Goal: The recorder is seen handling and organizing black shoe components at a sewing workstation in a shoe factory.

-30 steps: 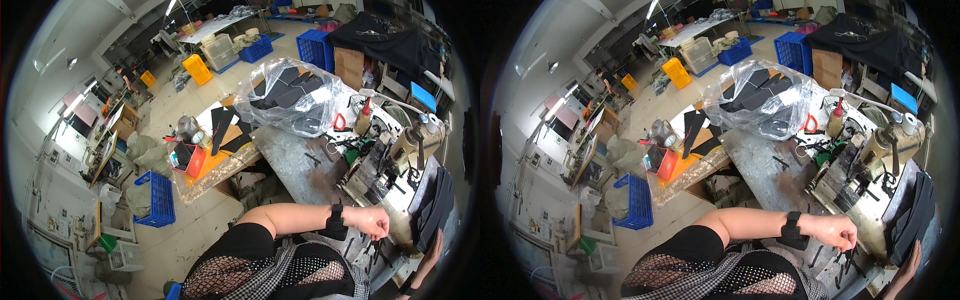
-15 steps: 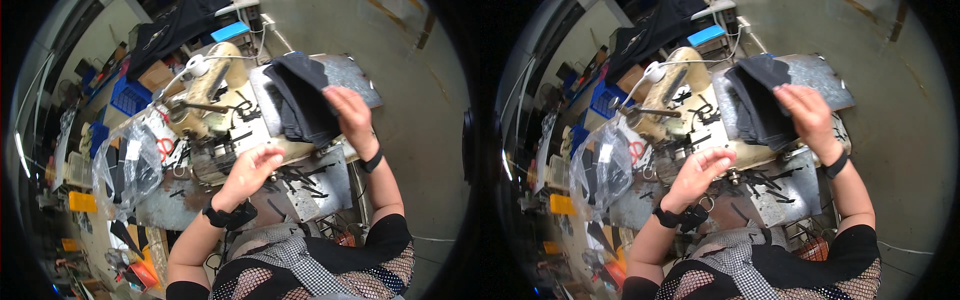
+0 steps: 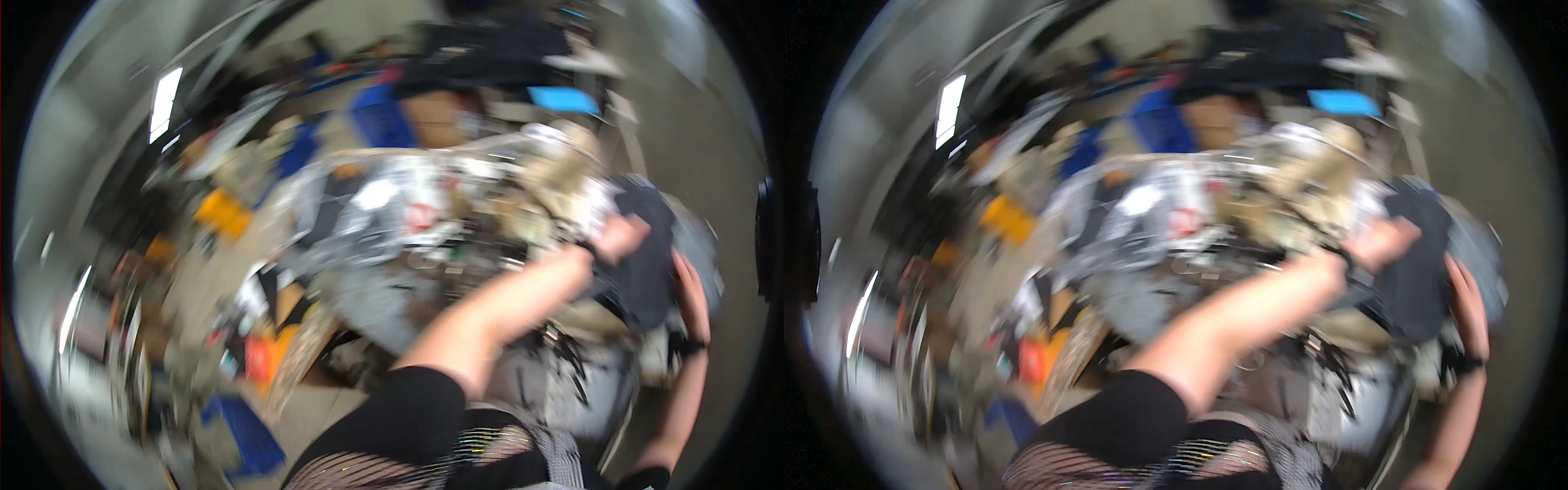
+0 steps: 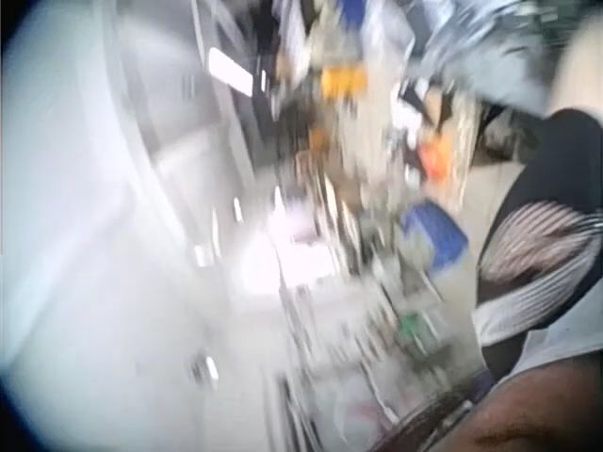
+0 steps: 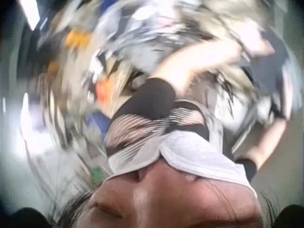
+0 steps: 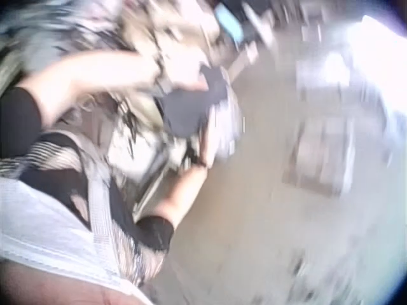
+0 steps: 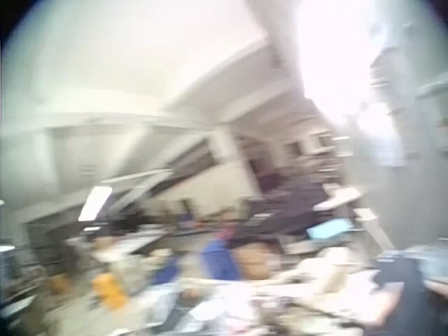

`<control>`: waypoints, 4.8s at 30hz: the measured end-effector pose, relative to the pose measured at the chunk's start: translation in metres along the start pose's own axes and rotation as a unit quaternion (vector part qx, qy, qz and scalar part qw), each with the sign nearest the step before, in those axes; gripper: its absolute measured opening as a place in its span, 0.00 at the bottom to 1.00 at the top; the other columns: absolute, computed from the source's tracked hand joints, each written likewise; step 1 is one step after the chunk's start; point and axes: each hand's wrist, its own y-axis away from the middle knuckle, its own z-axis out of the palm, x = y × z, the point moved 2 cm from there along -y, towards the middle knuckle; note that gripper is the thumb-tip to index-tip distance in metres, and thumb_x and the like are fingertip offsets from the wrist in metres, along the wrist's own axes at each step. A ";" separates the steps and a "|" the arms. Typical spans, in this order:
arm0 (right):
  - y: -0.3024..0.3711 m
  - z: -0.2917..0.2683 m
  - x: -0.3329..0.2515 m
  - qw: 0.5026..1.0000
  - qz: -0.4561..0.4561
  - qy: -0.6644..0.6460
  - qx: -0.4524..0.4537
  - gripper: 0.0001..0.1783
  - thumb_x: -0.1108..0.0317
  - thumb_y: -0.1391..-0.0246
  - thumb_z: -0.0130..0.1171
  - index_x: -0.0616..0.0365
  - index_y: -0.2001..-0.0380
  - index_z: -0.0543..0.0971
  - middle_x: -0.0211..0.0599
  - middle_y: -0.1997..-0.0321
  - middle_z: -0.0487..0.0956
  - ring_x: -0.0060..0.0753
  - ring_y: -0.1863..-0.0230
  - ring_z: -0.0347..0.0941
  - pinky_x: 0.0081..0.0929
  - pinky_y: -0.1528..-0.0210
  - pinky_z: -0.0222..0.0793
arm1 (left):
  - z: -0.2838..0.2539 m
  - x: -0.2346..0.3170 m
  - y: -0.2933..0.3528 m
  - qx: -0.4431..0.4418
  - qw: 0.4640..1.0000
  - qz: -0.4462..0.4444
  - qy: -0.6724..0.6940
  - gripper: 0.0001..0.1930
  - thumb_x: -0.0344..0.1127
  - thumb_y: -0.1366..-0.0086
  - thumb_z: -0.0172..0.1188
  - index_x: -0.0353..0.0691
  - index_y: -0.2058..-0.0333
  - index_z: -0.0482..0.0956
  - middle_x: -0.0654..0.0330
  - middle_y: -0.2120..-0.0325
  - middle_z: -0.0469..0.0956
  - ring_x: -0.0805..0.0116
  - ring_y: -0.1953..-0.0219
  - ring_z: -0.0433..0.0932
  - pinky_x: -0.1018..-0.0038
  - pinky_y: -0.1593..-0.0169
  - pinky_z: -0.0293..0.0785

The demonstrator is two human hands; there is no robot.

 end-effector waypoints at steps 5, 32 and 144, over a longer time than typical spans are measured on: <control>-0.023 0.007 0.021 0.995 0.078 -0.012 0.052 0.37 0.57 0.42 0.55 0.66 0.37 0.55 0.44 0.39 0.64 0.32 0.42 0.65 0.24 0.42 0.61 | 0.036 0.029 -0.014 0.102 0.987 -0.122 0.021 0.53 0.54 0.45 0.56 0.20 0.39 0.35 0.30 0.39 0.47 0.37 0.36 0.46 0.55 0.35 0.46; -0.023 0.025 0.061 0.946 0.077 -0.306 0.069 0.07 0.64 0.46 0.53 0.55 0.69 0.75 0.29 0.68 0.77 0.24 0.67 0.75 0.21 0.62 0.73 | 0.017 -0.005 -0.017 -0.021 0.992 -0.079 0.098 0.42 0.48 0.75 0.79 0.23 0.62 0.77 0.46 0.61 0.79 0.60 0.59 0.79 0.68 0.55 0.76; 0.096 0.538 -0.007 0.836 0.214 -0.074 -0.501 0.04 0.78 0.41 0.45 0.62 0.63 0.65 0.60 0.47 0.70 0.18 0.82 0.69 0.18 0.79 0.68 | -0.225 -0.308 0.430 -0.027 0.977 -0.039 0.207 0.55 0.35 0.59 0.75 0.25 0.38 0.47 0.47 0.52 0.73 0.65 0.52 0.73 0.73 0.48 0.69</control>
